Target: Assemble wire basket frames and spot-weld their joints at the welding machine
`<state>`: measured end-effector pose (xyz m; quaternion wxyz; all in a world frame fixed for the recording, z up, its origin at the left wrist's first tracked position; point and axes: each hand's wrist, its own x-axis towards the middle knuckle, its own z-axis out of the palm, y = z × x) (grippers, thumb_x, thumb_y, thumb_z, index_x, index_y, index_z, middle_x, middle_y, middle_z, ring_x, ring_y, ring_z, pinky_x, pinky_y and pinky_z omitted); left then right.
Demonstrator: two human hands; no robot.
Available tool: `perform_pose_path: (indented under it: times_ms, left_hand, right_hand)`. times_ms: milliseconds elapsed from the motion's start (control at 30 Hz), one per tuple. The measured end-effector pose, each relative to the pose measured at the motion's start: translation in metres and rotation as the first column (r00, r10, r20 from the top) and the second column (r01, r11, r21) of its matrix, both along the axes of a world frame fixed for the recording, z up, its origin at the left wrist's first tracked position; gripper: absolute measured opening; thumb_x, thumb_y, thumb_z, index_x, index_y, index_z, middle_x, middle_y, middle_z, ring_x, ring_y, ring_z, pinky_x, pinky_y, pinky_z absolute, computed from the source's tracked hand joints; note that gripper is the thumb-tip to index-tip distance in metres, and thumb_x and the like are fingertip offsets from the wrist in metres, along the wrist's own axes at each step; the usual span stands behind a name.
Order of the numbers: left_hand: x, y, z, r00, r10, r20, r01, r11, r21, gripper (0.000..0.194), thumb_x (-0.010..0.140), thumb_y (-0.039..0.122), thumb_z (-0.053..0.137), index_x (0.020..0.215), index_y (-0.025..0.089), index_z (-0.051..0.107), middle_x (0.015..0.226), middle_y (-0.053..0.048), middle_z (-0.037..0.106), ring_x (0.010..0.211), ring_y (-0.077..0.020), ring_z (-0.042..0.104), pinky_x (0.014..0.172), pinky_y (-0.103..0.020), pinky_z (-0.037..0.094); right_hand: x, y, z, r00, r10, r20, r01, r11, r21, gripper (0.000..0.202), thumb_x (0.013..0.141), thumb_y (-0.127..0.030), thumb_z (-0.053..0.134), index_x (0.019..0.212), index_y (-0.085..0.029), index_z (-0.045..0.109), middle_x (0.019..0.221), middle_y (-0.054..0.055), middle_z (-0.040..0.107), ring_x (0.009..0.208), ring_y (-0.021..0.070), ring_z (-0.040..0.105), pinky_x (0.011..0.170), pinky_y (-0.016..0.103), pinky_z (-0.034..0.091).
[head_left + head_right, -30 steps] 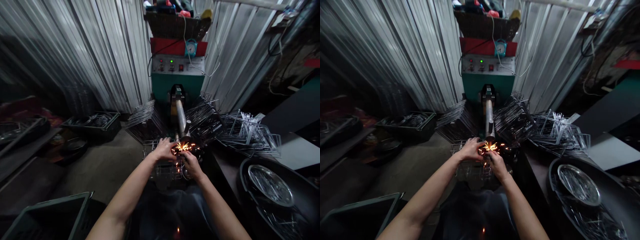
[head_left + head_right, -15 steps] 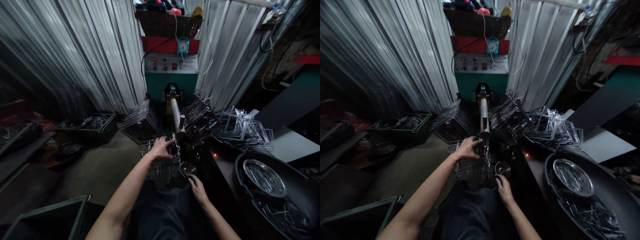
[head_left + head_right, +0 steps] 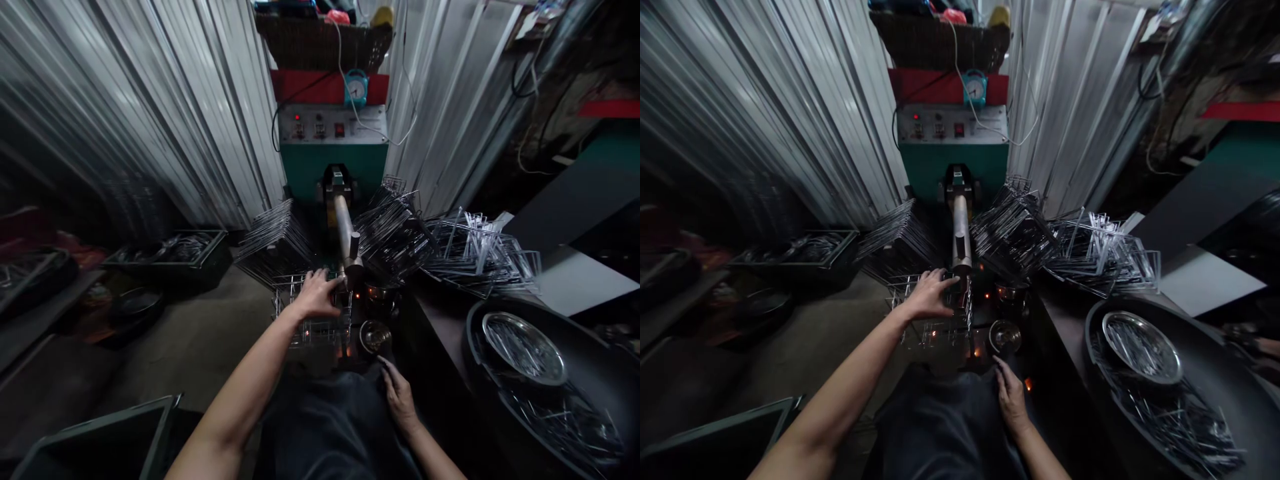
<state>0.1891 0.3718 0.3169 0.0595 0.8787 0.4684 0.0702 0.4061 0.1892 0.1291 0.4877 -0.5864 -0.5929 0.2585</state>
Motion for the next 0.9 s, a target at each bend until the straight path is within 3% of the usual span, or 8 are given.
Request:
perform_pose_path:
  times_ms: [133, 333, 533, 767, 900]
  left_hand:
    - [-0.002, 0.005, 0.001, 0.999, -0.032, 0.002, 0.032, 0.999, -0.036, 0.089, 0.048, 0.046, 0.075, 0.129, 0.026, 0.043, 0.136, -0.014, 0.037, 0.127, -0.0362, 0.029, 0.103, -0.051, 0.02]
    - [-0.002, 0.008, -0.01, 0.997, 0.014, 0.072, -0.007, 0.996, -0.094, 0.086, 0.05, 0.045, 0.074, 0.128, 0.028, 0.043, 0.134, -0.011, 0.04, 0.124, -0.0316, 0.034, 0.101, -0.044, 0.028]
    - [0.007, 0.014, -0.01, 0.989, 0.059, 0.139, -0.064, 0.997, 0.034, 0.078, 0.054, 0.052, 0.07, 0.124, 0.025, 0.048, 0.13, -0.013, 0.041, 0.121, -0.0323, 0.036, 0.1, -0.047, 0.028]
    - [0.008, 0.026, -0.009, 0.993, 0.076, 0.092, -0.08, 0.996, 0.034, 0.075, 0.054, 0.049, 0.069, 0.122, 0.025, 0.049, 0.128, -0.014, 0.043, 0.119, -0.0332, 0.038, 0.097, -0.049, 0.029]
    - [0.008, 0.027, -0.011, 0.992, 0.092, 0.089, -0.093, 0.996, 0.007, 0.075, 0.054, 0.05, 0.068, 0.123, 0.026, 0.049, 0.126, -0.013, 0.045, 0.119, -0.0326, 0.039, 0.097, -0.047, 0.03]
  right_hand:
    - [0.0, 0.007, -0.001, 0.999, -0.001, -0.038, 0.0, 1.0, -0.025, 0.04, 0.088, -0.044, 0.043, 0.113, -0.018, 0.061, 0.11, 0.01, 0.062, 0.104, 0.0251, 0.057, 0.089, 0.04, 0.047]
    - [-0.001, 0.009, 0.002, 0.999, -0.008, -0.054, 0.006, 0.999, -0.037, 0.041, 0.087, -0.046, 0.044, 0.112, -0.019, 0.061, 0.11, 0.009, 0.063, 0.104, 0.0253, 0.057, 0.09, 0.04, 0.046]
    - [0.0, 0.012, 0.003, 0.997, -0.024, -0.074, 0.02, 0.999, -0.044, 0.043, 0.085, -0.049, 0.045, 0.11, -0.019, 0.063, 0.108, 0.01, 0.063, 0.103, 0.026, 0.057, 0.089, 0.041, 0.046]
    - [0.0, 0.013, 0.007, 0.996, -0.034, -0.077, 0.029, 0.998, -0.063, 0.043, 0.085, -0.048, 0.045, 0.109, -0.017, 0.063, 0.107, 0.011, 0.063, 0.1, 0.0254, 0.058, 0.087, 0.039, 0.047]
    - [-0.001, 0.011, 0.012, 0.988, -0.048, -0.145, 0.034, 0.995, -0.095, 0.043, 0.084, -0.048, 0.047, 0.109, -0.017, 0.061, 0.08, 0.007, 0.067, 0.07, 0.0207, 0.064, 0.065, 0.031, 0.053]
